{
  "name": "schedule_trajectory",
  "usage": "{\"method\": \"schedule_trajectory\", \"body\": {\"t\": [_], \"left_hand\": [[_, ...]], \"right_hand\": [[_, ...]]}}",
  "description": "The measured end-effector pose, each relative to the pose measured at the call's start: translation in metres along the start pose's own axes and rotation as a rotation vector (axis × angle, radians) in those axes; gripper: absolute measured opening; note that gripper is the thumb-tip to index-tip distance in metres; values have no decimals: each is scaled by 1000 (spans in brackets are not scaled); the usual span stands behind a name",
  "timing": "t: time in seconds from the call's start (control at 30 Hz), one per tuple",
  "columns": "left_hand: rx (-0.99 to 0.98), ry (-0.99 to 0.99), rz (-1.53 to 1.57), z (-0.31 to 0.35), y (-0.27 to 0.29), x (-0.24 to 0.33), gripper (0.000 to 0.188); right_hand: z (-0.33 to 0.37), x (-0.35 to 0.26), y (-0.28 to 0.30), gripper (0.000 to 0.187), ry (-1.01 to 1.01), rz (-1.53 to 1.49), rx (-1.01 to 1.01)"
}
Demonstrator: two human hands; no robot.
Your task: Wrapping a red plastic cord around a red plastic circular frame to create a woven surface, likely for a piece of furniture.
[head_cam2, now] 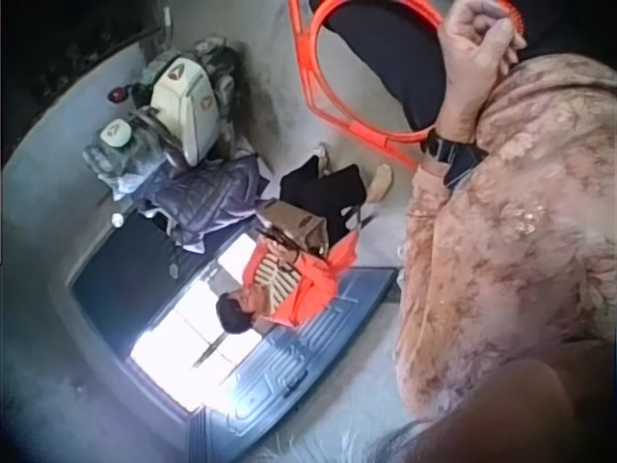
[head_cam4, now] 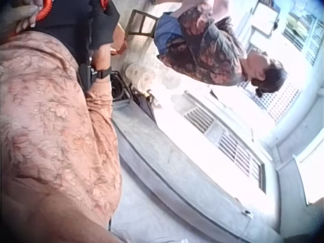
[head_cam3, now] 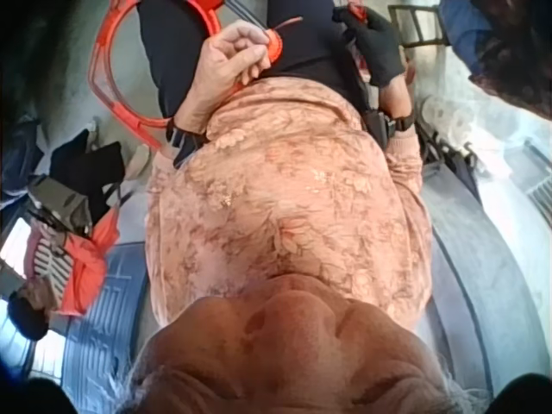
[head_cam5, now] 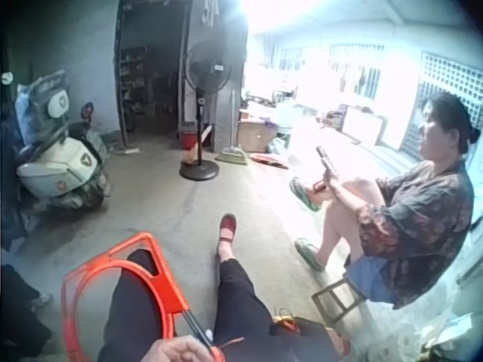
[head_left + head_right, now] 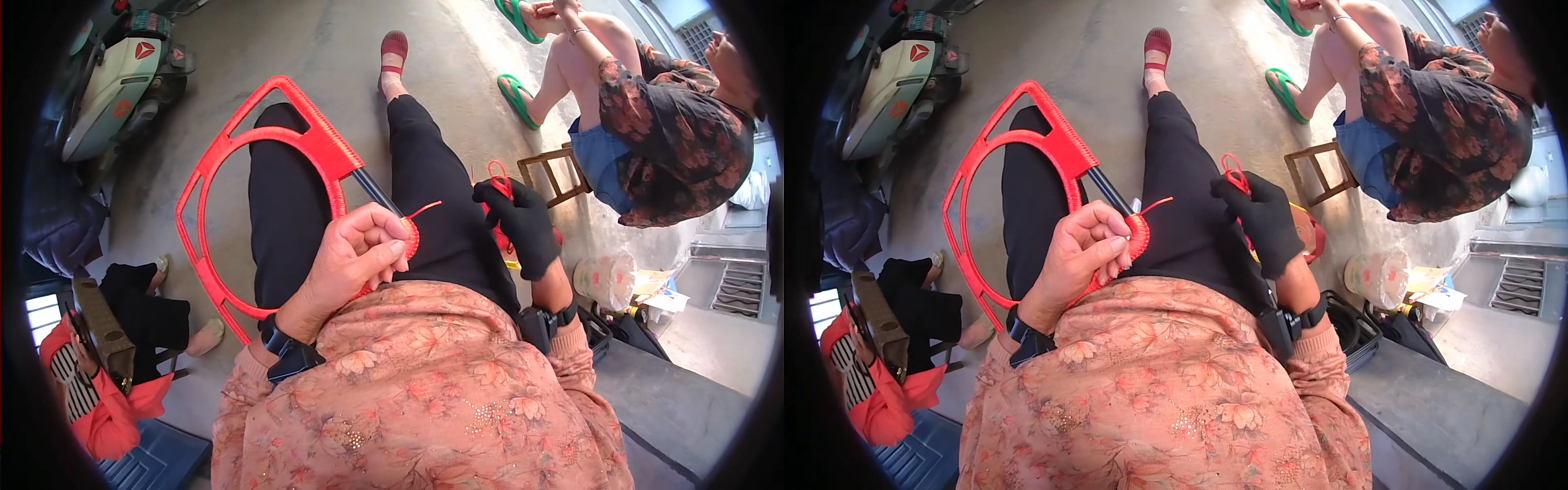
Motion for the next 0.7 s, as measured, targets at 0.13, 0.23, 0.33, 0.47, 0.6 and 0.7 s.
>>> {"method": "schedule_trajectory", "body": {"t": [0.13, 0.23, 0.33, 0.47, 0.6, 0.7], "left_hand": [[31, -57, 51, -4, -3, -1, 16], [84, -258, 8, -13, -11, 5, 32], [-28, -140, -39, -12, -15, 2, 47], [-307, -3, -27, -6, -23, -1, 38], [-393, -20, -10, -5, -27, 8, 5], [-177, -118, 108, -9, -15, 4, 13]], "right_hand": [[-6, -2, 6, 22, -73, -19, 27], [29, -45, -19, 22, -72, -117, -47], [54, -82, -55, 26, 160, -64, -184], [76, -130, -83, 31, 744, 231, -376], [43, -136, -53, 33, 334, -259, -471], [31, -136, -21, 36, 303, -365, -387]]}}
Point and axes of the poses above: each hand's wrist, its own z-axis away from the middle knuckle, its own y-axis out of the back of the hand, x = y × z, the point moved 4 cm from there along -z, towards the middle knuckle, and after that the axes turned 13 degrees about -y, right-handed, at the moved point
